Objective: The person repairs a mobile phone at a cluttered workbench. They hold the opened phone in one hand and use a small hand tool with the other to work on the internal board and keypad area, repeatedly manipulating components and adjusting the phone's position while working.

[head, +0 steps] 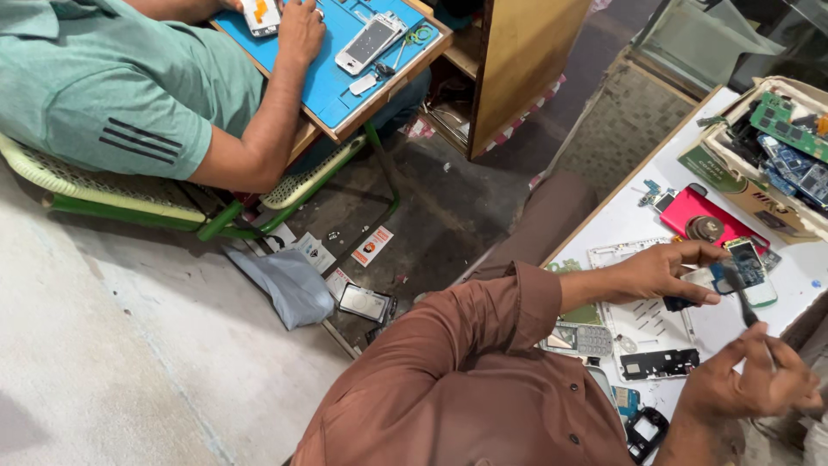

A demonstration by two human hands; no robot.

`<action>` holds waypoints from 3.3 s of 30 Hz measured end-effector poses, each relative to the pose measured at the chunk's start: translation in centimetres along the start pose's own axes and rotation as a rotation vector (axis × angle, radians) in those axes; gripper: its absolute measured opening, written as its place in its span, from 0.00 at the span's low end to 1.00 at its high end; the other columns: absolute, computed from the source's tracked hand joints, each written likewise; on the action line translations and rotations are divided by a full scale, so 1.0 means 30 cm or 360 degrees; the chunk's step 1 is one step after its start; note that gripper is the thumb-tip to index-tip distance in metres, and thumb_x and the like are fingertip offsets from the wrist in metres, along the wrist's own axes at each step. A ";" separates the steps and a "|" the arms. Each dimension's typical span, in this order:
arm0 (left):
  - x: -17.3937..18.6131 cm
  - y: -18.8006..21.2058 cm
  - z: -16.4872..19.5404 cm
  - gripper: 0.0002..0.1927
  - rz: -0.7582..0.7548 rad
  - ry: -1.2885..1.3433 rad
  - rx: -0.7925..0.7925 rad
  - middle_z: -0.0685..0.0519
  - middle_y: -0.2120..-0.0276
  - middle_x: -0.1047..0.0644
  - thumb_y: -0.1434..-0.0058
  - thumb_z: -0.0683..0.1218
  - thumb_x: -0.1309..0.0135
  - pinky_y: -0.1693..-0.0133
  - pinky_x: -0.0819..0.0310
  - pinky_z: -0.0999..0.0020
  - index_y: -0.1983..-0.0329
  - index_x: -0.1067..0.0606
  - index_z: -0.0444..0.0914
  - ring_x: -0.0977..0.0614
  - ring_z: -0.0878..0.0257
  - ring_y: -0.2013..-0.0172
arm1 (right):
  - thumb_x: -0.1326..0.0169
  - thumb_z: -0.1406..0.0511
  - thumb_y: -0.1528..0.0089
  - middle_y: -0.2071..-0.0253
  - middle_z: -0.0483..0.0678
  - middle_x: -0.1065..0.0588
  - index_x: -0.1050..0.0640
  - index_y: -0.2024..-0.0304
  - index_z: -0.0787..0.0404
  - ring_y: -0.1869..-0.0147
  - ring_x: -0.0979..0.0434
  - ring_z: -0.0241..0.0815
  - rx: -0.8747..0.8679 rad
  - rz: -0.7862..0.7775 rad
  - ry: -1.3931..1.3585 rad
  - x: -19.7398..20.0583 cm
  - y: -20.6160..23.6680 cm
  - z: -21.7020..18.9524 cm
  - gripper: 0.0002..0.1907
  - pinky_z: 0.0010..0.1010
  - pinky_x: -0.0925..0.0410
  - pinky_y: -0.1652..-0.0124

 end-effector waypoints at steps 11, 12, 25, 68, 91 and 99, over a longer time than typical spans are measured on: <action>-0.021 0.026 0.019 0.31 -0.0154 0.0257 0.0133 0.52 0.52 0.21 0.30 0.48 0.45 0.57 0.25 0.66 0.25 0.37 0.40 0.20 0.63 0.55 | 0.45 0.76 0.30 0.54 0.49 0.28 0.21 0.63 0.63 0.45 0.29 0.46 -0.0093 -0.0111 -0.0179 -0.053 0.046 0.064 0.07 0.36 0.41 0.37; -0.024 0.027 0.016 0.29 -0.0166 0.0249 0.0144 0.50 0.55 0.21 0.28 0.49 0.45 0.57 0.25 0.66 0.26 0.36 0.40 0.20 0.63 0.56 | 0.44 0.76 0.30 0.55 0.49 0.27 0.21 0.64 0.63 0.46 0.28 0.46 -0.0107 -0.0089 -0.0156 -0.040 0.027 0.055 0.07 0.38 0.41 0.37; 0.009 0.001 -0.056 0.30 -0.0031 0.0392 0.0278 0.45 0.56 0.20 0.26 0.53 0.49 0.62 0.24 0.66 0.25 0.35 0.37 0.19 0.62 0.57 | 0.41 0.71 0.28 0.55 0.48 0.24 0.18 0.53 0.63 0.46 0.26 0.46 -0.0591 -0.0131 -0.0417 -0.044 -0.019 0.118 0.02 0.40 0.39 0.43; 0.022 -0.027 -0.125 0.31 0.0021 0.0371 0.0275 0.45 0.51 0.21 0.25 0.57 0.51 0.59 0.23 0.65 0.26 0.35 0.36 0.20 0.61 0.54 | 0.41 0.61 0.30 0.60 0.45 0.21 0.17 0.58 0.61 0.47 0.28 0.41 -0.0290 -0.0159 -0.0181 -0.095 0.049 0.144 0.09 0.42 0.40 0.39; 0.026 -0.013 -0.125 0.23 0.0051 0.0225 0.0350 0.45 0.61 0.18 0.26 0.57 0.48 0.61 0.25 0.66 0.42 0.23 0.33 0.21 0.62 0.62 | 0.45 0.59 0.29 0.54 0.47 0.22 0.20 0.54 0.63 0.46 0.28 0.50 -0.0440 -0.0189 -0.0371 -0.127 0.101 0.220 0.13 0.41 0.39 0.38; 0.040 -0.021 -0.113 0.23 0.0119 0.0295 0.0295 0.49 0.58 0.18 0.30 0.57 0.46 0.60 0.23 0.67 0.42 0.25 0.37 0.19 0.64 0.58 | 0.45 0.65 0.26 0.55 0.49 0.23 0.21 0.55 0.66 0.48 0.27 0.50 -0.0239 -0.0128 -0.0247 -0.131 0.089 0.162 0.09 0.39 0.37 0.43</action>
Point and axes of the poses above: each hand's wrist, its own y-axis away from the middle knuckle, its own x-axis out of the back of the hand, z = x × y, the point moved 10 cm from there along -y, towards the middle knuckle
